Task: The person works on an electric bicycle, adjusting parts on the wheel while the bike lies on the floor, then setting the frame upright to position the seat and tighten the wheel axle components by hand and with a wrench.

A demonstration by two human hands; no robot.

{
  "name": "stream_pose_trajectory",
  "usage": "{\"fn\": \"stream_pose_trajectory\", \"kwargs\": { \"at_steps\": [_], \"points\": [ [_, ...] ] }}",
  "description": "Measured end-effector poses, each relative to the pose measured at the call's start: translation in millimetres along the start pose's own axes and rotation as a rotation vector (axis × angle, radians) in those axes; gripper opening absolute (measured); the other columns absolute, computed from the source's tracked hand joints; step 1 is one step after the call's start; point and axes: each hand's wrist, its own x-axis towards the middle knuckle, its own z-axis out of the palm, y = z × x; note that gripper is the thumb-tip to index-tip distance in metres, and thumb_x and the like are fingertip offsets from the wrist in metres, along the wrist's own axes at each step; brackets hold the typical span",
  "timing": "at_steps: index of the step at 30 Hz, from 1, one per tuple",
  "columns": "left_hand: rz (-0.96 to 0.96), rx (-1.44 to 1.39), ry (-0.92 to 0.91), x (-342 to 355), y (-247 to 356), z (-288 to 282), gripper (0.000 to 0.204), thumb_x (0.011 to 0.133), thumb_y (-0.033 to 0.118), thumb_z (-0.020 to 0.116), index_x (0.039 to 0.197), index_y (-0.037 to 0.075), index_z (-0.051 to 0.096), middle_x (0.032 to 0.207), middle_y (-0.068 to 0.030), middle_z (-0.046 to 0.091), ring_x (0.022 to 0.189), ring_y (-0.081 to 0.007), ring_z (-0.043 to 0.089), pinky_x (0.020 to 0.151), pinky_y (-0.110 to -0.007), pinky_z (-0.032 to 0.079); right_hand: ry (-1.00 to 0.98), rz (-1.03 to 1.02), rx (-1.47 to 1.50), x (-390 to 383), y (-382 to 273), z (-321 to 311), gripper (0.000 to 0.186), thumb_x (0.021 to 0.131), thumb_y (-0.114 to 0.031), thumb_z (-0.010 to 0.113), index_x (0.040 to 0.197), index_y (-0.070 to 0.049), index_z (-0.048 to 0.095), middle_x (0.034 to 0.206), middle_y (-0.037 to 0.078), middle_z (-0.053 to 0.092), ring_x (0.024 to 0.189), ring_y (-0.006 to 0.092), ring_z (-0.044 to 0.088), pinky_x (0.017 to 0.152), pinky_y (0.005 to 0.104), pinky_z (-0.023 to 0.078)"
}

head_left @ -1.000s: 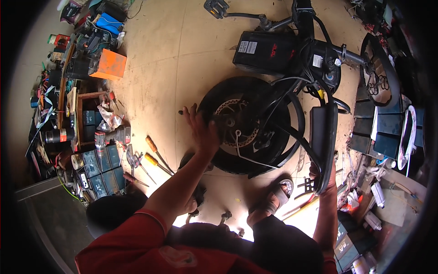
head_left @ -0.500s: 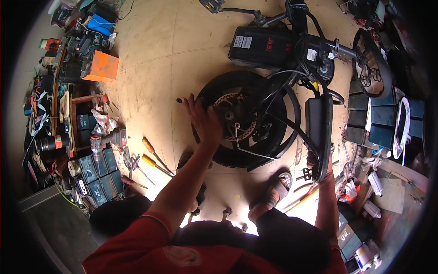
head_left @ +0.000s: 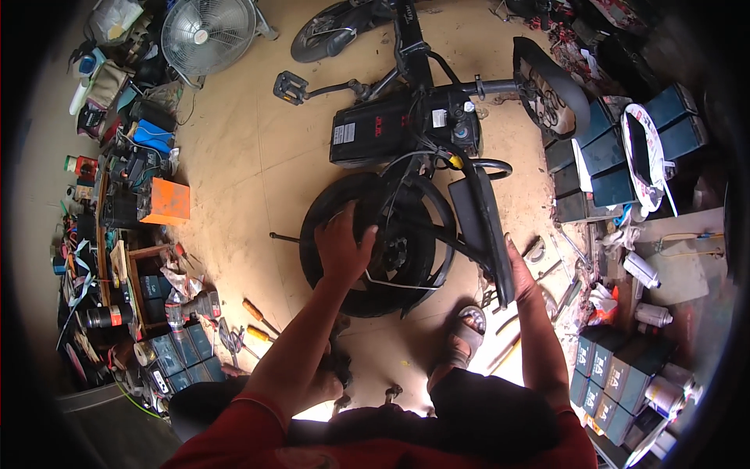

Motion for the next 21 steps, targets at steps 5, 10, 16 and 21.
{"fn": "stream_pose_trajectory", "kwargs": {
  "at_steps": [5,10,16,21],
  "points": [
    [-0.078,0.057,-0.089,17,12,-2,0.060,0.093,0.037,0.075,0.141,0.004,0.060,0.124,-0.0225,0.067,0.110,-0.0455,0.064,0.101,-0.058,0.045,-0.121,0.031,0.242,15,8,-20,0.064,0.103,-0.062,0.062,0.133,-0.006,0.068,0.107,0.010,0.076,0.088,0.0208,0.072,0.080,0.0345,0.062],
    [-0.011,0.170,0.002,16,2,14,0.048,0.104,0.045,0.061,0.133,0.007,0.066,0.120,-0.0162,0.068,0.112,-0.0377,0.061,0.092,-0.051,0.050,-0.035,0.079,0.217,5,5,-6,0.053,0.100,-0.058,0.069,0.125,-0.012,0.071,0.100,0.006,0.076,0.083,0.0179,0.071,0.073,0.0324,0.061],
    [-0.152,-0.038,0.164,21,-2,20,0.037,0.102,0.041,0.062,0.113,0.007,0.074,0.104,-0.0174,0.070,0.092,-0.0385,0.066,0.076,-0.049,0.053,0.167,0.055,0.091,-4,-7,33,0.053,0.097,-0.068,0.065,0.109,-0.016,0.070,0.079,0.004,0.068,0.057,0.0178,0.061,0.049,0.0290,0.047],
    [-0.196,0.059,0.107,23,-13,28,0.035,0.103,0.039,0.063,0.093,0.006,0.073,0.090,-0.0171,0.069,0.080,-0.0376,0.066,0.066,-0.050,0.053,0.186,0.040,0.053,-6,-8,42,0.053,0.097,-0.069,0.063,0.102,-0.017,0.070,0.072,0.003,0.067,0.048,0.0173,0.059,0.040,0.0278,0.044]
  ]
}}
